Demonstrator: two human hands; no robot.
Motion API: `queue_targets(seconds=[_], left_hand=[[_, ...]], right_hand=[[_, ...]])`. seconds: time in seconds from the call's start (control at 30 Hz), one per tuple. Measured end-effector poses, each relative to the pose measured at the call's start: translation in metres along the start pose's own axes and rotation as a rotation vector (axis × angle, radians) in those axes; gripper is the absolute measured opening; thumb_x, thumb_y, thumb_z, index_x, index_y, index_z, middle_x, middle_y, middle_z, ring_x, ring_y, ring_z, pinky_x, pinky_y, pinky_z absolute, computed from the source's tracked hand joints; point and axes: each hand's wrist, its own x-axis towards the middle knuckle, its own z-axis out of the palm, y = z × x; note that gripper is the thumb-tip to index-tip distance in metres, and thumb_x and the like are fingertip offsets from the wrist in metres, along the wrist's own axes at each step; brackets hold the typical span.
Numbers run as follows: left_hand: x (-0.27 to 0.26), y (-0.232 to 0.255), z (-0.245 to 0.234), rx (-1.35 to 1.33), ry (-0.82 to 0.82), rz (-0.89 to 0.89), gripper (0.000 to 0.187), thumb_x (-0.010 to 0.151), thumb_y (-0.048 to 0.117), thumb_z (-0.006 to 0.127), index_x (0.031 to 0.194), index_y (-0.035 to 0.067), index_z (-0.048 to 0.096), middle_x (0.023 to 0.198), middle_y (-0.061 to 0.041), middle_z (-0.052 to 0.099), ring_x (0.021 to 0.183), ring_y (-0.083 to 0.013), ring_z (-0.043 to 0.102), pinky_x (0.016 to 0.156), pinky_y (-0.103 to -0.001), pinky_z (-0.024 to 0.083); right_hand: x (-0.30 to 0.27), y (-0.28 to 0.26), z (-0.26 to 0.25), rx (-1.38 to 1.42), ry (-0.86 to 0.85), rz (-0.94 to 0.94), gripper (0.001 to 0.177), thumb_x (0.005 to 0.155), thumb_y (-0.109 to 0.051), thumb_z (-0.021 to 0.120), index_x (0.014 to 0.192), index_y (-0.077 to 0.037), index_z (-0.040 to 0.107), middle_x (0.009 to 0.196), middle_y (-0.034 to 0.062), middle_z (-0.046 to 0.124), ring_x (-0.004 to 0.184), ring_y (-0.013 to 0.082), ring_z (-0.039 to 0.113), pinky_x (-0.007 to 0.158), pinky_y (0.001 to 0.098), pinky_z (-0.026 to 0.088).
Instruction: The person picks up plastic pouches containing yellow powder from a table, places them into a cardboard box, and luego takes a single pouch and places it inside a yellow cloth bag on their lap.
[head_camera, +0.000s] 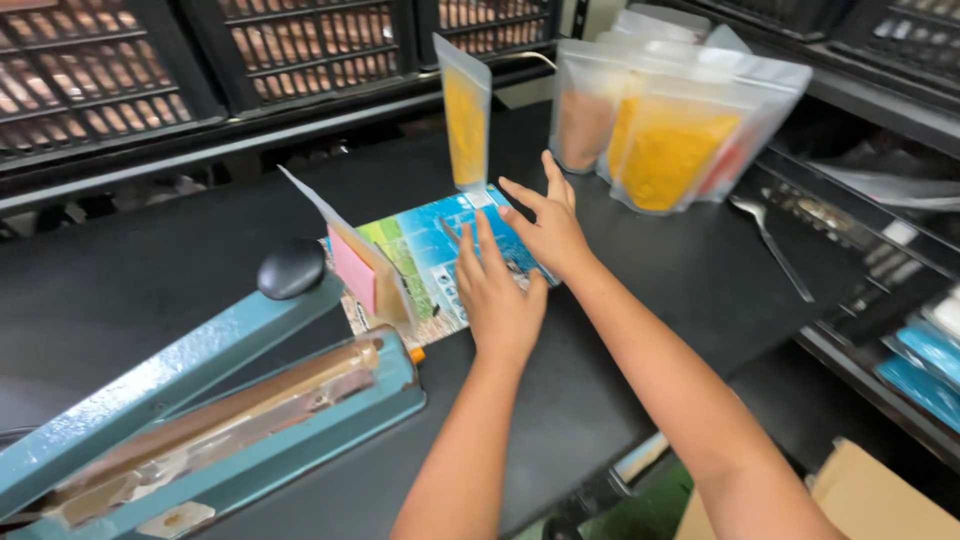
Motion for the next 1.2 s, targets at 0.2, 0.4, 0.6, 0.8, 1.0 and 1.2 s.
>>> queue_targets(seconds=[0.2,0.4,0.6,0.8,1.0,1.2], left_hand=[[0.004,0.002,-0.004,-0.019,-0.041,-0.044,0.103,0.077,0.013,0.077,0.164,0.01,0.021,0.158,-0.026,0.028,0.142,-0.0521,0.031,0.114,-0.066,0.028],[0.01,-0.01,-0.004,0.029,-0.097,-0.116,0.106,0.078,0.014,0.076,0.165,0.01,0.015,0.159,-0.026,0.026,0.144,-0.0486,0.03,0.115,-0.063,0.026],[0.016,-0.017,0.01,0.131,-0.063,-0.06,0.105,0.076,0.018,0.078,0.164,0.01,0.021,0.156,-0.024,0.032,0.14,-0.0459,0.037,0.115,-0.061,0.03],[0.049,-0.031,0.014,0.185,0.137,0.057,0.087,0.079,0.008,0.071,0.158,0.006,0.034,0.147,-0.025,0.044,0.136,-0.0447,0.047,0.112,-0.058,0.037],[0.066,-0.05,0.036,0.12,0.176,0.122,0.074,0.078,0.0,0.052,0.151,0.007,0.048,0.145,-0.022,0.051,0.136,-0.0431,0.049,0.114,-0.056,0.037],[0.074,-0.077,0.051,0.076,0.227,0.093,0.079,0.077,-0.005,0.059,0.154,0.005,0.044,0.145,-0.026,0.051,0.134,-0.0462,0.05,0.111,-0.058,0.042]], right_hand=[[0.039,0.014,0.036,0.028,-0.039,0.116,0.043,0.093,-0.051,0.071,0.135,-0.046,0.066,0.172,0.0087,0.003,0.154,0.0453,0.017,0.128,0.0521,0.015],[0.053,0.01,0.051,0.07,-0.051,0.147,0.049,0.092,-0.046,0.07,0.141,-0.041,0.063,0.173,0.0097,-0.001,0.154,0.0465,0.016,0.127,0.053,0.017],[0.053,0.01,0.058,0.067,-0.087,0.088,0.053,0.091,-0.039,0.07,0.143,-0.039,0.061,0.172,0.0114,0.007,0.153,0.0461,0.021,0.127,0.0526,0.021],[0.067,0.041,0.081,0.044,-0.172,0.031,0.074,0.087,-0.042,0.071,0.156,-0.032,0.045,0.172,0.0125,0.012,0.154,0.0427,0.021,0.127,0.0527,0.022],[0.075,0.052,0.092,0.085,-0.142,-0.02,0.076,0.088,-0.041,0.07,0.156,-0.018,0.044,0.17,0.0151,0.023,0.151,0.0396,0.032,0.124,0.0497,0.031],[0.063,0.047,0.074,0.043,0.13,-0.094,0.033,0.096,-0.013,0.063,0.127,-0.016,0.075,0.134,0.0132,0.069,0.125,0.0323,0.062,0.102,0.0431,0.053]])
